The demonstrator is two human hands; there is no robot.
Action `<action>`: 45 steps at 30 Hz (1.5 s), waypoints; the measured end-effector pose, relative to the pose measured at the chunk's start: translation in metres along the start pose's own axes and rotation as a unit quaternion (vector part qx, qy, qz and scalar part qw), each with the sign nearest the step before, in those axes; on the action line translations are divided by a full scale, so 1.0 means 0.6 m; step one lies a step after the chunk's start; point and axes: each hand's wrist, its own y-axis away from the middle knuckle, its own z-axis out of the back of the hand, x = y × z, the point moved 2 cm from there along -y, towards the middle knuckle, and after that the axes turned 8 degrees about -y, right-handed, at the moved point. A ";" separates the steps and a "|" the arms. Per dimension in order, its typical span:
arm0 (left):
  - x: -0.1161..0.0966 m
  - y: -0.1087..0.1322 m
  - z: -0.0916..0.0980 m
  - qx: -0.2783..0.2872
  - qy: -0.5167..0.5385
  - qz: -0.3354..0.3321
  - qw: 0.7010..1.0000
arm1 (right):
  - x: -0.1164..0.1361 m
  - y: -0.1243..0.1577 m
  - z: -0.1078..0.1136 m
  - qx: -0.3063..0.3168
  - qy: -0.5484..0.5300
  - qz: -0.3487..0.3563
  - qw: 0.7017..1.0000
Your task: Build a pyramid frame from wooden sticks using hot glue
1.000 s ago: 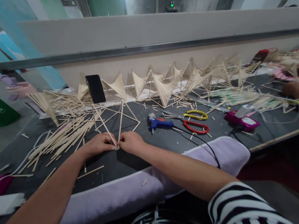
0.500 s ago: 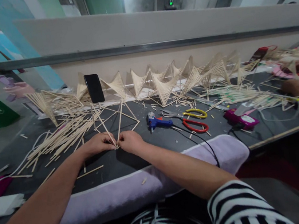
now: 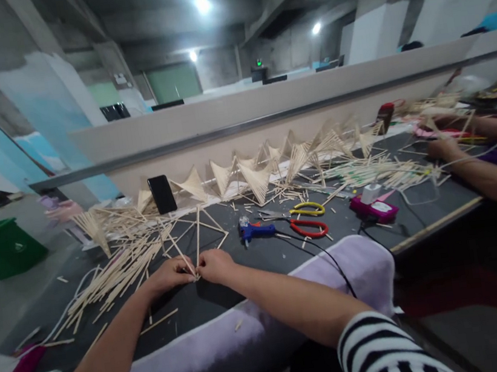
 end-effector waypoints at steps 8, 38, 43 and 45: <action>-0.003 0.005 0.002 -0.013 -0.015 0.010 1.000 | -0.001 -0.003 -0.008 -0.019 -0.008 0.008 1.000; -0.002 0.002 0.001 -0.009 0.007 0.009 1.000 | -0.005 -0.004 -0.010 -0.021 -0.008 0.031 0.999; 0.000 0.002 0.000 -0.005 0.005 0.016 1.000 | -0.008 -0.006 -0.012 -0.014 -0.015 0.019 1.000; -0.001 0.003 0.000 0.000 0.005 0.023 1.000 | -0.009 -0.007 -0.013 -0.015 -0.016 0.016 1.000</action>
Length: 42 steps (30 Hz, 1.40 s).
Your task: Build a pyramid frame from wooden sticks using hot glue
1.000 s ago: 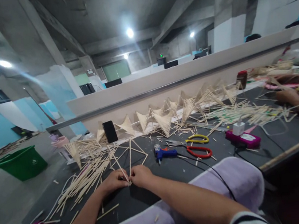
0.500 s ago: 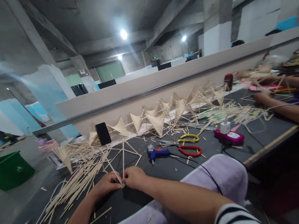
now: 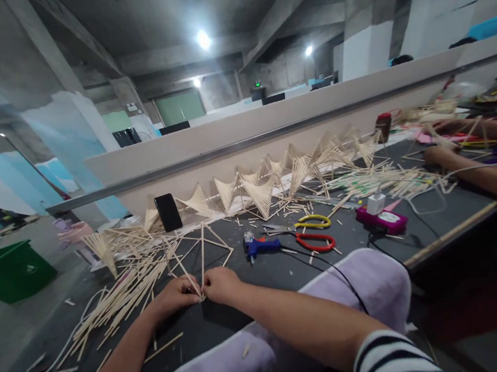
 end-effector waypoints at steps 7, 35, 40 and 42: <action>-0.007 0.002 0.000 -0.002 0.007 0.018 1.000 | 0.004 0.003 0.005 0.000 0.011 0.004 1.000; -0.008 0.001 0.001 -0.005 0.005 -0.003 1.000 | 0.007 0.007 0.010 -0.004 0.004 0.007 1.000; -0.010 0.001 0.002 -0.005 -0.005 -0.004 1.000 | 0.008 0.008 0.010 0.000 0.005 0.011 1.000; -0.010 0.000 0.002 -0.003 -0.001 -0.006 1.000 | 0.008 0.007 0.010 0.005 0.006 0.008 1.000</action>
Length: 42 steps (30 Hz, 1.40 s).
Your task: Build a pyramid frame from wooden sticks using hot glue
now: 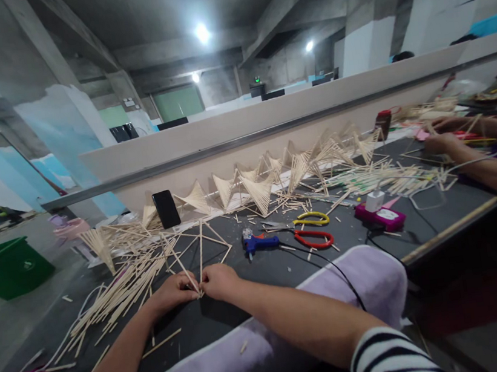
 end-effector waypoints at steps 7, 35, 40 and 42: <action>0.006 -0.001 -0.001 0.002 -0.008 -0.008 1.000 | -0.003 -0.003 -0.002 0.003 0.003 0.003 1.000; 0.002 0.000 -0.001 -0.006 0.000 -0.011 1.000 | -0.004 -0.004 -0.005 -0.005 0.008 0.004 1.000; 0.004 -0.001 -0.001 -0.002 -0.002 -0.012 1.000 | -0.003 -0.004 -0.003 -0.005 0.004 0.006 1.000; 0.007 -0.001 -0.002 -0.002 0.000 -0.013 1.000 | -0.003 -0.003 -0.002 -0.007 0.003 0.005 1.000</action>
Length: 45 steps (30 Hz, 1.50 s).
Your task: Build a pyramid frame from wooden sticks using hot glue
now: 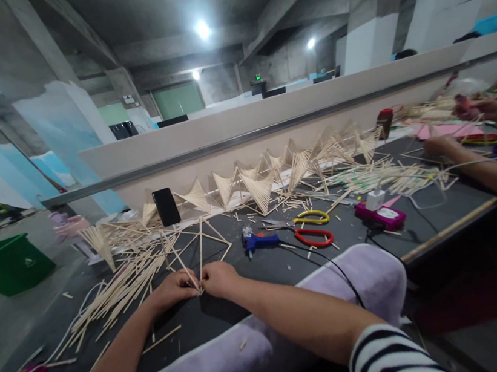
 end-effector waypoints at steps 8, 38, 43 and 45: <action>0.003 0.001 -0.001 -0.004 -0.002 0.003 1.000 | 0.000 -0.001 -0.001 0.005 0.005 -0.004 1.000; 0.001 0.002 -0.003 -0.003 -0.004 -0.019 1.000 | 0.004 0.005 0.004 0.021 -0.004 -0.009 1.000; -0.001 0.002 -0.003 -0.004 -0.001 -0.012 1.000 | 0.004 0.005 0.005 0.025 0.001 -0.010 1.000; 0.000 0.002 -0.003 -0.002 0.002 -0.012 1.000 | 0.005 0.006 0.006 0.026 0.002 -0.010 1.000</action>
